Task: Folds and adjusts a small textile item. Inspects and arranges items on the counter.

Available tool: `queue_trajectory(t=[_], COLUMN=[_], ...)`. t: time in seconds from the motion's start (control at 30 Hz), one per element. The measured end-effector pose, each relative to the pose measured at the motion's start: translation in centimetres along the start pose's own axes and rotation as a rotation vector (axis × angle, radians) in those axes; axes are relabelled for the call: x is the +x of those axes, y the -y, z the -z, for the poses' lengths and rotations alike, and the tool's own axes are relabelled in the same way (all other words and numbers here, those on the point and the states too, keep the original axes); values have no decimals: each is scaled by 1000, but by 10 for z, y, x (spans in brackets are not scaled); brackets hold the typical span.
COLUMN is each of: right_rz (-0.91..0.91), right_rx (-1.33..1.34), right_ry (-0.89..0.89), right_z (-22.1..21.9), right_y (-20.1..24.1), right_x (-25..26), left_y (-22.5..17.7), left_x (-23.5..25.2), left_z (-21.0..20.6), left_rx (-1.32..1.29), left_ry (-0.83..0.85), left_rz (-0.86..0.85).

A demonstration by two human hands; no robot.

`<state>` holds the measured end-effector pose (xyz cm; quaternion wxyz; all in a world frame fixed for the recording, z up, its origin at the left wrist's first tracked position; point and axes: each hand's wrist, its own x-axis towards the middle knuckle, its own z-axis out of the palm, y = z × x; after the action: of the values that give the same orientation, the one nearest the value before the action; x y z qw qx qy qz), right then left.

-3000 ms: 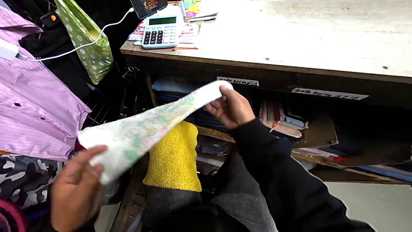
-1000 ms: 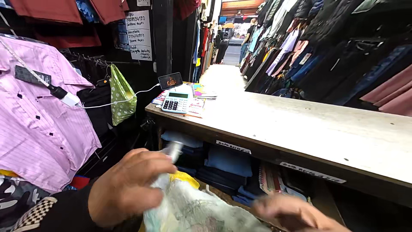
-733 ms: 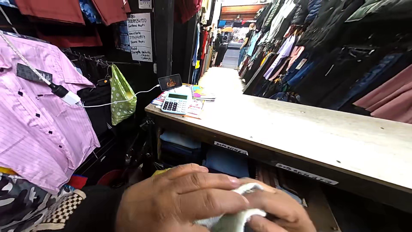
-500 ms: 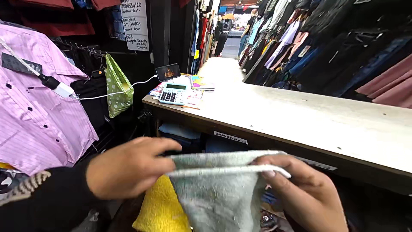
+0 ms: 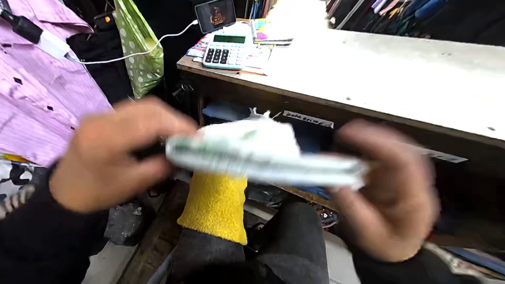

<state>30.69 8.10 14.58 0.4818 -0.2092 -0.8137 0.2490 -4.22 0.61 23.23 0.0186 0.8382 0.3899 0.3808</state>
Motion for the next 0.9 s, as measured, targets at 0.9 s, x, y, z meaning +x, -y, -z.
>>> queue_trajectory(t=[0.9], right_rz=[-514], right_rx=[56], right_ry=[-114], right_z=[-105], right_y=[-50], right_x=[-33], left_y=[51], left_x=[-57], left_z=[-153], left_rx=[-518], left_ry=[-410], left_rz=[945])
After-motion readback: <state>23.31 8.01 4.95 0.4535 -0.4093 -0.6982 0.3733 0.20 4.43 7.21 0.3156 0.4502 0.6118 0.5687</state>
